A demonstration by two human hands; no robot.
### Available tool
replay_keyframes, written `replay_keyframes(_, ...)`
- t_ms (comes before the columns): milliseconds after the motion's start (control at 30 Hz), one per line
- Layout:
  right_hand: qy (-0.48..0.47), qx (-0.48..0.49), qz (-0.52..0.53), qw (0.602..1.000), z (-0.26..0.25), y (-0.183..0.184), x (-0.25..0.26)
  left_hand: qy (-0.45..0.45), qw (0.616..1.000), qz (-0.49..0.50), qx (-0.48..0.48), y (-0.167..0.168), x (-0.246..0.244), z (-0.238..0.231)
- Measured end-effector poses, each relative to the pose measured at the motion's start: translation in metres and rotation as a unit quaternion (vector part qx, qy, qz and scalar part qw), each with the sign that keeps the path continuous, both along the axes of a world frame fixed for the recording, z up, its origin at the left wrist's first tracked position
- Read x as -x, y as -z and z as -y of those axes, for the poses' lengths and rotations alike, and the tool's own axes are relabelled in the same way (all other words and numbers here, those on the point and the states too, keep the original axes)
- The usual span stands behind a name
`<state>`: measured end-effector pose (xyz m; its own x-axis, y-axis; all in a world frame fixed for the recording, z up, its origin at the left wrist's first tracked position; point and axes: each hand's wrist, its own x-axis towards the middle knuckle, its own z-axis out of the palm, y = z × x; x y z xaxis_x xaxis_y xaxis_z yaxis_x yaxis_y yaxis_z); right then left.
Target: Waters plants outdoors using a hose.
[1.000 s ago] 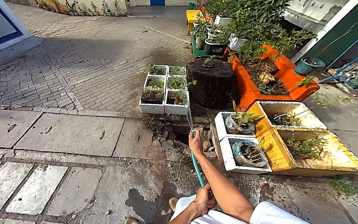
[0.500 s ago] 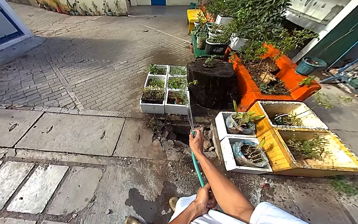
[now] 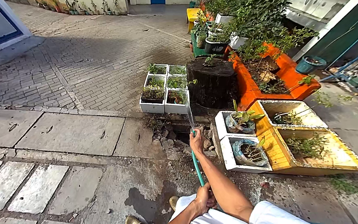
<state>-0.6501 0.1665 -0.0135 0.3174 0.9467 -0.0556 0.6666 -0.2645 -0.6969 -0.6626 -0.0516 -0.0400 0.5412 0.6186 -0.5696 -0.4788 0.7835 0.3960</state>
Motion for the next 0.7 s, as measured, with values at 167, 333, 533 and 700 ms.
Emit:
replay_keyframes(167, 0.001, -0.003, 0.003, 1.0, 0.003, -0.006, 0.0, 0.005, 1.0, -0.002, 0.003, 0.0, -0.001, 0.0)
replay_keyframes(333, -0.004, 0.013, 0.003, 1.0, 0.002, 0.001, -0.002, 0.005, 1.0, 0.006, 0.0, 0.0, 0.0, 0.002)
replay_keyframes(533, -0.011, 0.012, 0.01, 1.0, 0.004, -0.001, 0.004, 0.002, 1.0, 0.001, 0.009, 0.002, -0.001, 0.005)
replay_keyframes(700, -0.009, 0.043, 0.015, 0.999, 0.006, 0.006, 0.0, 0.006, 1.0, 0.002, 0.008, 0.001, 0.0, 0.007)
